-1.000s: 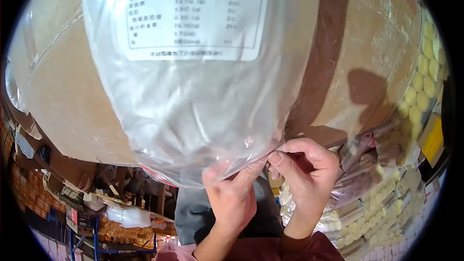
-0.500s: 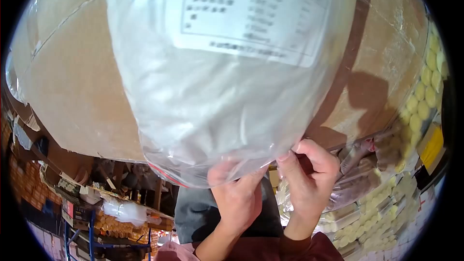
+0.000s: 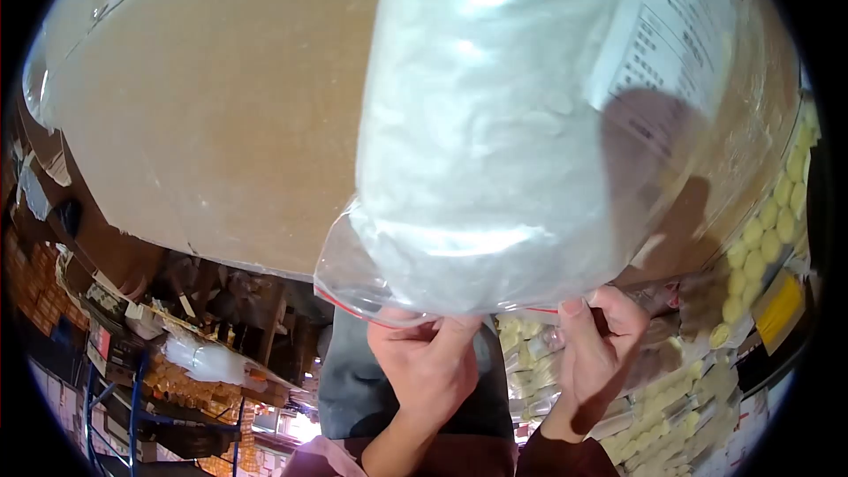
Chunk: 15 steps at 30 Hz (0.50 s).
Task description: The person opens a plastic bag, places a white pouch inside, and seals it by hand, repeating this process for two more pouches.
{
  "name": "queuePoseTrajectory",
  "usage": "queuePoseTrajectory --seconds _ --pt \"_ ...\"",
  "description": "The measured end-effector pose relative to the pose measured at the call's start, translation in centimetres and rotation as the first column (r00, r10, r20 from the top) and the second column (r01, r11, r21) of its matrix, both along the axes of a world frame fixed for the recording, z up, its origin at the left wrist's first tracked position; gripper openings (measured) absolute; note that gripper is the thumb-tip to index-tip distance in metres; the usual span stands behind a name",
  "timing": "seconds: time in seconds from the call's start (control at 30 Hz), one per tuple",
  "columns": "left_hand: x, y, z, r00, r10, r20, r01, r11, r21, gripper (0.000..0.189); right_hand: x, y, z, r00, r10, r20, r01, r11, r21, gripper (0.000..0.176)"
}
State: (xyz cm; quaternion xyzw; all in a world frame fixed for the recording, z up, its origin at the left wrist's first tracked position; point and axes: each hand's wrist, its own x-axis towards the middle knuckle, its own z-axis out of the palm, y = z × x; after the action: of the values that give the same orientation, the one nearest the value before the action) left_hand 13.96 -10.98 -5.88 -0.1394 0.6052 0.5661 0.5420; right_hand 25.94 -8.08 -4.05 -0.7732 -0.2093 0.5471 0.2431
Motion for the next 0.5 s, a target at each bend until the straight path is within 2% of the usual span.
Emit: queuePoseTrajectory --seconds 0.07,0.17,0.3,0.4,0.43,0.5 --pt "-0.5 0.3 0.4 0.999 0.044 0.000 -0.044 0.999 -0.019 0.032 0.5 -0.4 0.1 0.999 0.035 0.007 -0.034 0.999 -0.008 0.017" --pt "-1.3 0.0 0.3 0.999 -0.044 -0.020 0.044 0.998 -0.035 0.032 0.3 -0.3 0.2 1.000 -0.006 0.022 0.007 0.999 -0.032 0.015" --pt "-1.8 -0.1 0.3 0.986 -0.078 -0.147 0.080 0.997 0.005 0.042 0.7 -0.2 -0.1 0.997 0.080 0.004 -0.080 0.997 -0.022 0.010" --pt "-1.8 -0.4 0.2 0.977 -0.110 -0.182 0.128 0.988 0.091 0.052 0.7 -0.2 -0.2 0.997 0.001 -0.080 -0.005 0.999 -0.048 0.010" --pt "-1.6 -0.1 0.3 0.986 -0.084 -0.141 0.095 0.993 0.072 0.053 0.6 -0.3 -0.3 0.997 -0.006 -0.071 0.002 0.998 -0.059 0.010" --pt "-1.4 -0.1 -0.1 0.972 -0.169 -0.166 0.185 0.979 0.087 0.052 0.5 -0.3 -0.3 0.998 -0.025 -0.053 0.021 0.997 -0.079 0.010"
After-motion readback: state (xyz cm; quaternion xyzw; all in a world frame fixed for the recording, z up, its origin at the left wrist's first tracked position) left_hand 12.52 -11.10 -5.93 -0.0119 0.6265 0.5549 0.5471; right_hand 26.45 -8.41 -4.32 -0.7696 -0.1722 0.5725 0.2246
